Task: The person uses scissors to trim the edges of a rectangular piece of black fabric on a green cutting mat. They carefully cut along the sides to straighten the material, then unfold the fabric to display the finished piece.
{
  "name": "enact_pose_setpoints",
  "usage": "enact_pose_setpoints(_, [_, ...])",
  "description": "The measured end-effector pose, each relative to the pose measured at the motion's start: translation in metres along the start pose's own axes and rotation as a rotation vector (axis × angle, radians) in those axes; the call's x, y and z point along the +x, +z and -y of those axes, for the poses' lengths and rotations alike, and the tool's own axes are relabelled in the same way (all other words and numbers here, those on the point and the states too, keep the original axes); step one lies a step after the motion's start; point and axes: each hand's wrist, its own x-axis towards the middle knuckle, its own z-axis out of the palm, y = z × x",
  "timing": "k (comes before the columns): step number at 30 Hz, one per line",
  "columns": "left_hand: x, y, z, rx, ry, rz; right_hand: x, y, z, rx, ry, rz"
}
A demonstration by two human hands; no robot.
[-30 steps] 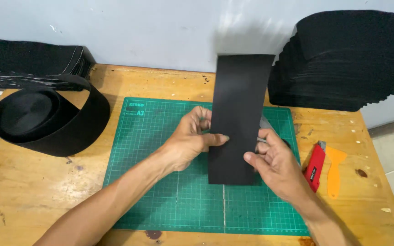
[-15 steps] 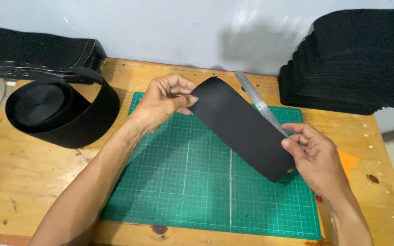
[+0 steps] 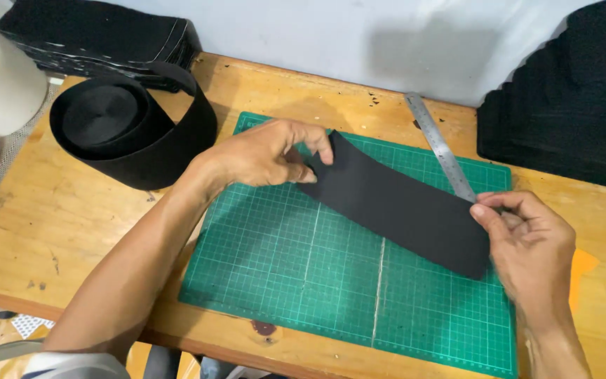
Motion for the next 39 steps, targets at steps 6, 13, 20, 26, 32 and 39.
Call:
enact_pose_setpoints(6, [-0.022, 0.007, 0.019, -0.084, -0.118, -0.063, -0.01, 0.012, 0.044, -0.2, 0.157, 0.186])
enact_pose_setpoints(13, [-0.027, 0.011, 0.046, -0.329, 0.155, -0.247, -0.012, 0.017, 0.008, -0.276, -0.27, 0.05])
enact_pose_setpoints(20, [-0.051, 0.016, 0.013, -0.285, 0.396, -0.524, -0.025, 0.0, -0.01, -0.183, -0.546, -0.232])
enact_pose_setpoints(26, [-0.061, 0.007, 0.008, -0.182, 0.254, -0.417, -0.032, -0.003, 0.01, -0.242, -0.48, -0.16])
enact_pose_setpoints(32, [-0.055, 0.001, 0.024, -0.088, -0.155, -0.147, -0.023, 0.017, 0.029, -0.293, 0.028, 0.359])
enact_pose_setpoints(39, [-0.047, 0.004, 0.056, 0.024, -0.078, -0.025, -0.024, 0.027, 0.011, -0.43, 0.004, 0.39])
